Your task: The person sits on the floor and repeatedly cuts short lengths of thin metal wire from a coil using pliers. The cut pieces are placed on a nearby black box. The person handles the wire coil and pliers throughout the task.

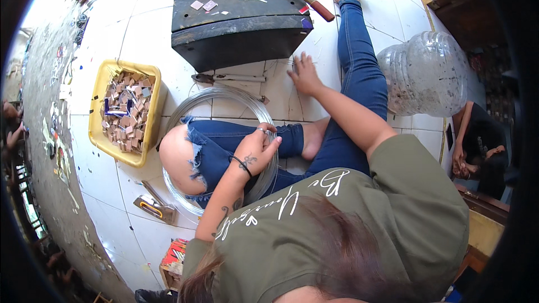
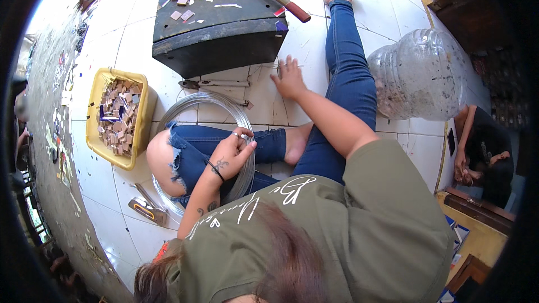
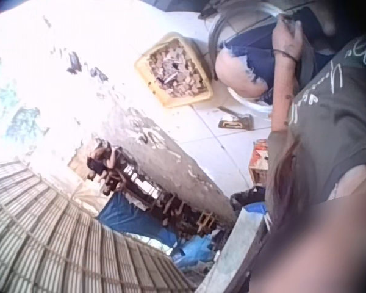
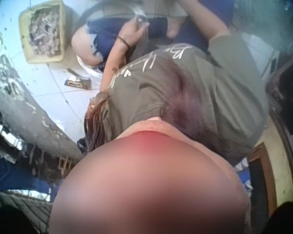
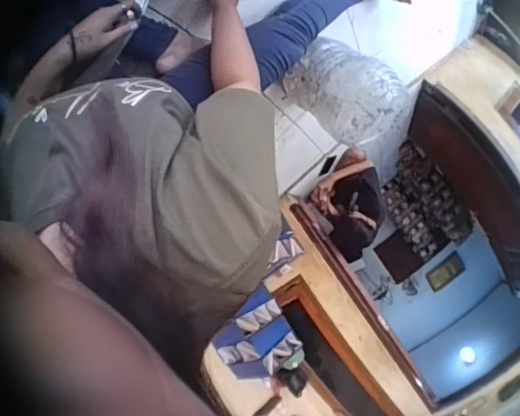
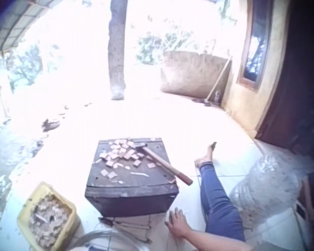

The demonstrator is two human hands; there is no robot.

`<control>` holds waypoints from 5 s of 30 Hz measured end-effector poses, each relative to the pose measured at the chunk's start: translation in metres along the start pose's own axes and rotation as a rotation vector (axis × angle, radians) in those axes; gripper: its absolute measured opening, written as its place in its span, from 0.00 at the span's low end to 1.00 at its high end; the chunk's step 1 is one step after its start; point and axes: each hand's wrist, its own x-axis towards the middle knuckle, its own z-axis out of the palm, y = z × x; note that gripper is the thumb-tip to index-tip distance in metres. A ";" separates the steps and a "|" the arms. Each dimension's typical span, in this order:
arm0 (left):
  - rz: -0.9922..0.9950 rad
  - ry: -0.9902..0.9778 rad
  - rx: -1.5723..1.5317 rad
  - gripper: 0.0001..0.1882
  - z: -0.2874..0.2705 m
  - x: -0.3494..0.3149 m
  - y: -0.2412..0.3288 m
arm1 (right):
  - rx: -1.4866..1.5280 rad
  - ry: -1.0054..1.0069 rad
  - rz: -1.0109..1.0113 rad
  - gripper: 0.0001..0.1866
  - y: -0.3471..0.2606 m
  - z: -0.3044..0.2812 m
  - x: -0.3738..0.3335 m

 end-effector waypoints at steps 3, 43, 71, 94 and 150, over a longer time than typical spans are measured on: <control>-0.020 -0.010 -0.005 0.15 0.002 0.004 -0.003 | 0.103 -0.010 -0.105 0.35 -0.025 -0.005 -0.031; -0.111 0.035 -0.011 0.12 0.006 0.010 -0.008 | 0.291 0.118 0.058 0.24 -0.027 -0.017 -0.008; -0.112 0.026 -0.016 0.12 0.006 0.010 -0.009 | 0.028 -0.139 -0.530 0.22 -0.008 -0.032 -0.021; -0.064 0.052 0.007 0.14 0.007 0.008 -0.011 | 0.178 0.280 0.054 0.36 -0.006 -0.001 -0.001; -0.049 0.040 0.028 0.13 0.007 0.008 -0.014 | 0.032 0.084 -0.507 0.24 -0.036 -0.022 -0.030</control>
